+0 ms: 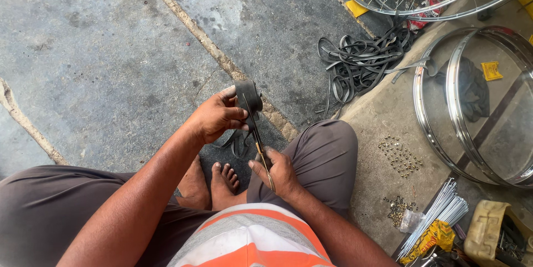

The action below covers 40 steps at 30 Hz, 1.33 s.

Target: The person sits on the ground and cuts a black rubber strip into pieces using scissors, trimming sections off a rubber inner tube and letting the cut pieces fall beside them, with bicycle wheel rims and tools laid out nearby.

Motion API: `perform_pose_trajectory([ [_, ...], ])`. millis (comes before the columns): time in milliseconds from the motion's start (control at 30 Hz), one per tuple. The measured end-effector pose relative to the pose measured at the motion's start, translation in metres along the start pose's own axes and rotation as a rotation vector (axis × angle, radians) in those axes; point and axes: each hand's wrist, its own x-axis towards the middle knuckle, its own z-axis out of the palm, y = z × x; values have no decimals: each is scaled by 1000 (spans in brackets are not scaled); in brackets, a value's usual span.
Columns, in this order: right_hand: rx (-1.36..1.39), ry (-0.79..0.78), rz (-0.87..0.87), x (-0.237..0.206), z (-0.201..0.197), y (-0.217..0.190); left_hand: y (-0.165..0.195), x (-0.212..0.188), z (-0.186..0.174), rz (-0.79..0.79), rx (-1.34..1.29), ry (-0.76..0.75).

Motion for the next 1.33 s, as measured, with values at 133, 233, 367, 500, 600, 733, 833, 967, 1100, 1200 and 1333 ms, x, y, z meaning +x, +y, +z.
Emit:
perform_pose_trajectory([
  [133,-13,13,-37,-2,1,1,-4,4,-5,3,-5,42],
  [233,-22,19,-44,-2,1,0,-4,8,-11,71,-51,64],
  [367,-10,15,-13,0,1,-3,-6,10,-13,113,-31,105],
  [500,57,-2,-24,1,1,-6,-10,8,-5,26,14,134],
  [600,34,11,-86,1,-1,-5,-11,8,0,15,31,118],
  [733,15,7,-58,1,-1,-4,-9,6,0,27,24,110],
  [833,-20,5,-14,0,0,-3,-9,6,-1,32,5,109],
  [967,-64,-4,25,-1,1,-3,-12,8,-7,46,-44,139],
  [1100,-37,-10,-29,-1,1,-4,-13,13,-14,124,-101,148],
  [1200,-13,-11,10,-1,2,-5,-18,15,-15,98,-72,147],
  [1333,34,1,-37,1,1,-3,-30,16,-10,74,12,120],
])
